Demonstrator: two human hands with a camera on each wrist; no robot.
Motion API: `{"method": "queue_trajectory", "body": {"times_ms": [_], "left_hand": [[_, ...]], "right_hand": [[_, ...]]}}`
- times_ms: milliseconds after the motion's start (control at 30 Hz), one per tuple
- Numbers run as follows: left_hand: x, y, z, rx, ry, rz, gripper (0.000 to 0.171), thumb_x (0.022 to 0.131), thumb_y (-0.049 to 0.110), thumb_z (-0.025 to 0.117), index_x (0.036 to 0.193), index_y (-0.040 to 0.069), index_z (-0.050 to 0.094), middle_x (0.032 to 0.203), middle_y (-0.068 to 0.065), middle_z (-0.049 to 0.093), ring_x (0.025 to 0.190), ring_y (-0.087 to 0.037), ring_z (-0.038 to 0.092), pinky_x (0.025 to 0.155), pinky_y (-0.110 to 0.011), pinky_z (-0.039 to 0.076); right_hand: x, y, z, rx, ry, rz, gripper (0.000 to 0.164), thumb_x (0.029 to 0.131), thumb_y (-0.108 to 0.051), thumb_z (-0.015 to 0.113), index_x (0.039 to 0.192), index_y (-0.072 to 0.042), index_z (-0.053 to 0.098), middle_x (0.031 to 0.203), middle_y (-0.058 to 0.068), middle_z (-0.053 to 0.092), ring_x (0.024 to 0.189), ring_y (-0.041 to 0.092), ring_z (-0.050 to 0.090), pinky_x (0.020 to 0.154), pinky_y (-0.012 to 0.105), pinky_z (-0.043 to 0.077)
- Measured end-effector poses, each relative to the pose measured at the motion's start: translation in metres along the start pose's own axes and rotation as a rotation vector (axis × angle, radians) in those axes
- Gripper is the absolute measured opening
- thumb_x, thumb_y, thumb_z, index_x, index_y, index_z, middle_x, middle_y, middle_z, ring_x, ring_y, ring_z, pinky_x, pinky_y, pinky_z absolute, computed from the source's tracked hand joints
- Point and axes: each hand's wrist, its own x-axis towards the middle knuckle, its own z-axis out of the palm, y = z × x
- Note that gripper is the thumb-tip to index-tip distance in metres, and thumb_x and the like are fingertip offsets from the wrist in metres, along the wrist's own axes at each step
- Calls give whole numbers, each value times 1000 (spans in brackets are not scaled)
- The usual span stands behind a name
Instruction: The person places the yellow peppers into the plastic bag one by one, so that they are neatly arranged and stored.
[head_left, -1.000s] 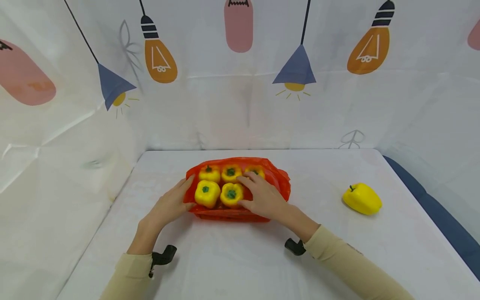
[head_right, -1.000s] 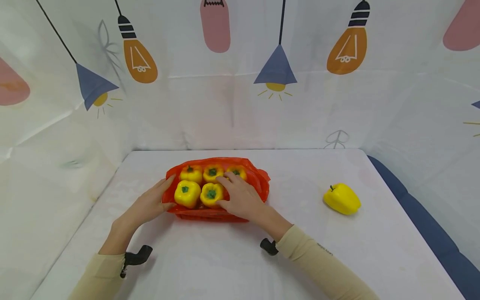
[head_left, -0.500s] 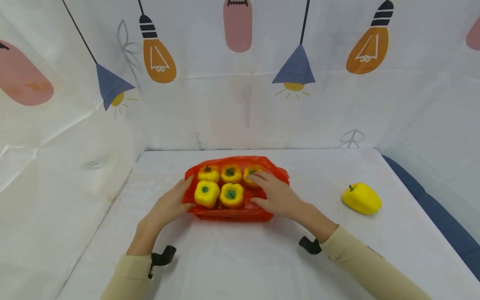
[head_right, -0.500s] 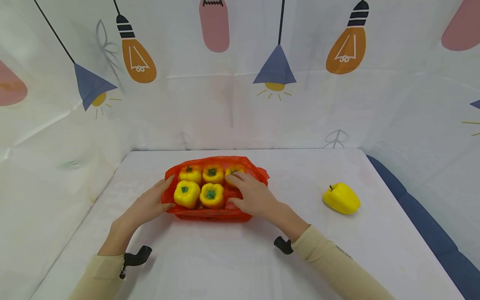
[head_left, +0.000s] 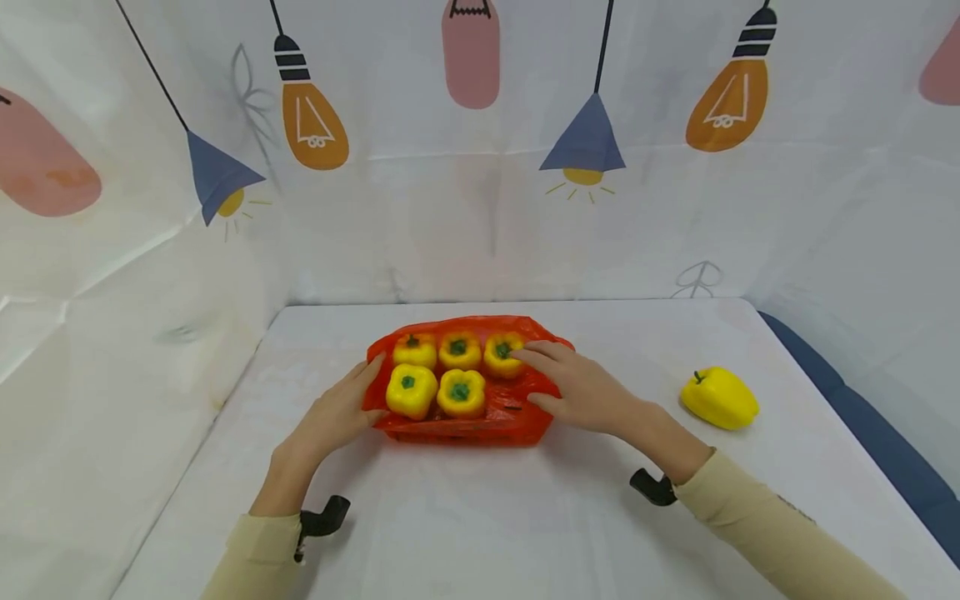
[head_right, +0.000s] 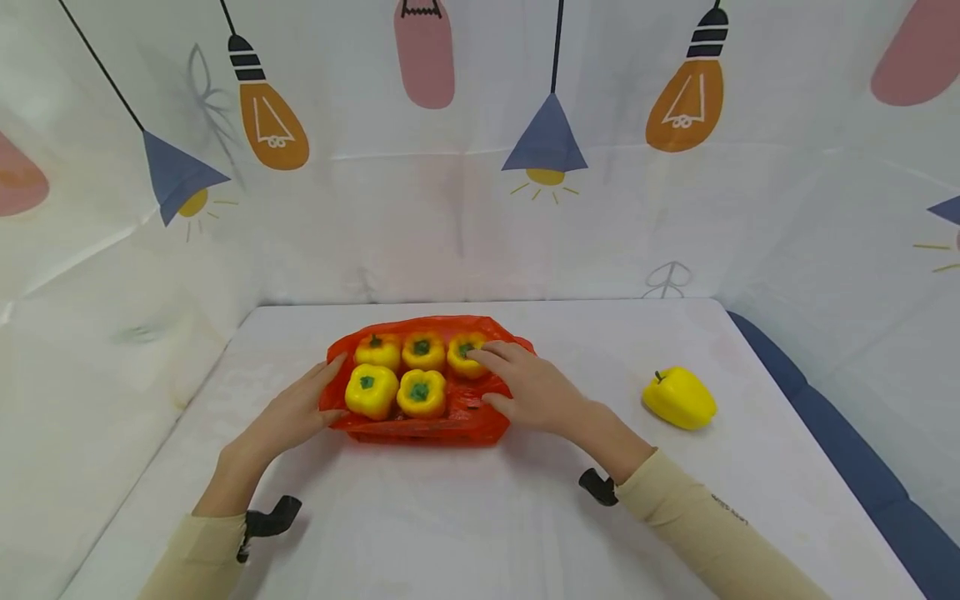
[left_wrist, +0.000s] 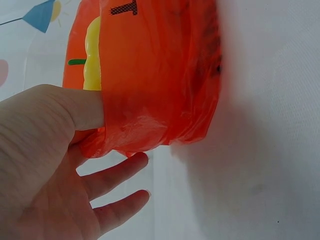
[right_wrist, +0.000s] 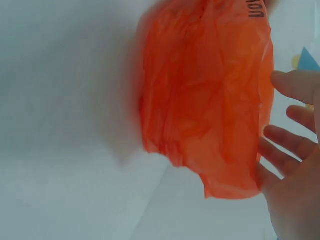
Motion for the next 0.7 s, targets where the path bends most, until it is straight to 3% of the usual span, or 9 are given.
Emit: {"method": "queue_trajectory", "body": {"times_ms": [433, 700], "left_hand": [[0, -4, 4, 1, 16, 15, 83, 92, 22, 69, 159, 13, 22, 161, -22, 28, 146, -43, 33, 111, -65, 36], [0, -2, 4, -1, 11, 15, 83, 91, 22, 70, 159, 14, 22, 162, -20, 28, 145, -42, 35, 109, -66, 38]], "right_hand": [[-19, 18, -20, -69, 159, -114, 60, 89, -29, 74, 144, -23, 51, 142, 6, 54, 130, 27, 53, 99, 46, 55], [-30, 34, -30, -107, 154, -50, 63, 88, -32, 75, 145, -20, 51, 144, 5, 52, 134, 27, 49, 101, 49, 53]]}}
